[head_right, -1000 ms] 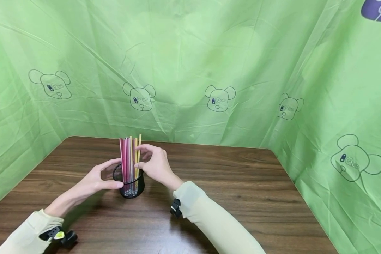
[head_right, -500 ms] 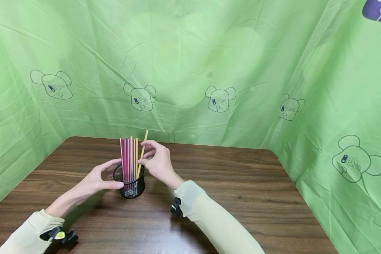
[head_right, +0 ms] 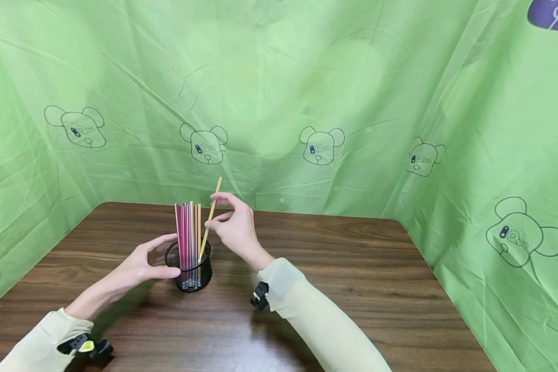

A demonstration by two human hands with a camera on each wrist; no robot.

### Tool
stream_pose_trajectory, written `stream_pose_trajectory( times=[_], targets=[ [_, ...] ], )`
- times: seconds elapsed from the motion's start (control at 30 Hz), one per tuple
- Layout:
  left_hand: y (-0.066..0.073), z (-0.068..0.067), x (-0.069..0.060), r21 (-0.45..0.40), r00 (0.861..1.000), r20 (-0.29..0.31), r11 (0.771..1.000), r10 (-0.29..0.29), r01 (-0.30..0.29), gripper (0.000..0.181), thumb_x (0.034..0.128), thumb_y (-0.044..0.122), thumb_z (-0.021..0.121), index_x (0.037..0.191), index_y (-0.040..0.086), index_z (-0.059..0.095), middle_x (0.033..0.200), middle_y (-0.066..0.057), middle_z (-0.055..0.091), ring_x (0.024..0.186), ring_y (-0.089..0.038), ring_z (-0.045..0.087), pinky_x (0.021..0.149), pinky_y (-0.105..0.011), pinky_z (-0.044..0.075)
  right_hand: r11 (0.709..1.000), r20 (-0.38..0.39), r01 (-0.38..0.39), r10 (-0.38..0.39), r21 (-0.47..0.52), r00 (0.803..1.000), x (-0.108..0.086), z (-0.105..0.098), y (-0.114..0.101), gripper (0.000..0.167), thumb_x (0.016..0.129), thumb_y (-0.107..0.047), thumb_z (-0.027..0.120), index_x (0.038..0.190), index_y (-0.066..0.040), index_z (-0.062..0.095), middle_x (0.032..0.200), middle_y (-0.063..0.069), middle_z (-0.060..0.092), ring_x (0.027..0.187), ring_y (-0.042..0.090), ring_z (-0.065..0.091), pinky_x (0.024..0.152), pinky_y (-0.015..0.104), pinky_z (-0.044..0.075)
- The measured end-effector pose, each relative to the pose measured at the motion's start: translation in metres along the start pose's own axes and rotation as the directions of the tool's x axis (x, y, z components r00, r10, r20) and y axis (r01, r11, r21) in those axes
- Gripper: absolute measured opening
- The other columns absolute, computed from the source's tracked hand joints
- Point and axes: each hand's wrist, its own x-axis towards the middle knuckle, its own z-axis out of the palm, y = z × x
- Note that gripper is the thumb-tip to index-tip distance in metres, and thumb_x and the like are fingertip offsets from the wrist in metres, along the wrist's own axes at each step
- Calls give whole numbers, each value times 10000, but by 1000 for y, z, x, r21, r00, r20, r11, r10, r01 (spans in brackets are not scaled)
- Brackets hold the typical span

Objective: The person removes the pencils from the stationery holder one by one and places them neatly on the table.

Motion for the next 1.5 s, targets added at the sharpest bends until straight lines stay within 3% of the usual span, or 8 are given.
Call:
stream_pose_trajectory(
  times=[0.23, 0.47, 0.63, 0.87, 1.27, 1.5],
  targets=[
    [-1, 1, -1, 10, 1000, 4, 1000, 1, -1, 819, 886, 79, 835, 1577, -14, 406, 1508, -258, 528, 1347, -362, 548, 1044, -292, 450, 999, 21, 43, -43, 10, 999, 6, -8, -8, 626, 769, 140, 864, 1314, -115, 693, 1208, 68, 692, 827, 209, 761, 700, 384, 620],
    [-1, 3, 0, -12, 1000, 11, 1000, 23, -23, 839, 880, 44, 835, 1583, -30, 382, 1514, -267, 518, 1349, -355, 545, 1030, -282, 460, 998, 45, 57, -57, 8, 997, 12, -19, -16, 634, 784, 134, 860, 1333, -131, 687, 1239, 70, 678, 864, 238, 759, 721, 394, 616],
    [-2, 2, 1, -5, 1000, -2, 1000, 5, -5, 851, 868, 63, 849, 1586, -5, 397, 1534, -237, 509, 1362, -379, 530, 1034, -266, 448, 999, 62, 47, -47, -1, 997, 12, -30, -20, 625, 796, 130, 855, 1335, -141, 690, 1251, 53, 681, 870, 240, 758, 737, 397, 614],
    [0, 0, 0, -4, 1000, -2, 1000, -2, 2, 858, 863, 68, 852, 1584, -15, 396, 1521, -250, 520, 1369, -419, 510, 1034, -267, 446, 1000, 88, 8, -5, -30, 996, 8, -46, -12, 638, 809, 137, 844, 1361, -138, 680, 1261, 48, 683, 883, 245, 758, 720, 359, 603],
    [5, -2, 0, 18, 1000, -2, 1000, -17, 17, 854, 870, 83, 855, 1591, 10, 403, 1502, -238, 544, 1357, -323, 536, 1012, -273, 462, 995, 115, -81, 87, -58, 990, -7, -65, 8, 643, 802, 153, 834, 1367, -113, 680, 1284, 117, 656, 883, 271, 765, 774, 374, 606],
    [0, -4, 0, 27, 1000, 9, 999, -30, 30, 847, 878, 97, 848, 1595, 24, 402, 1500, -235, 541, 1350, -380, 532, 1036, -362, 463, 989, 113, -116, 125, -88, 986, -16, -71, 21, 652, 791, 159, 837, 1372, -92, 680, 1285, 117, 654, 879, 268, 768, 779, 360, 606]
  ],
)
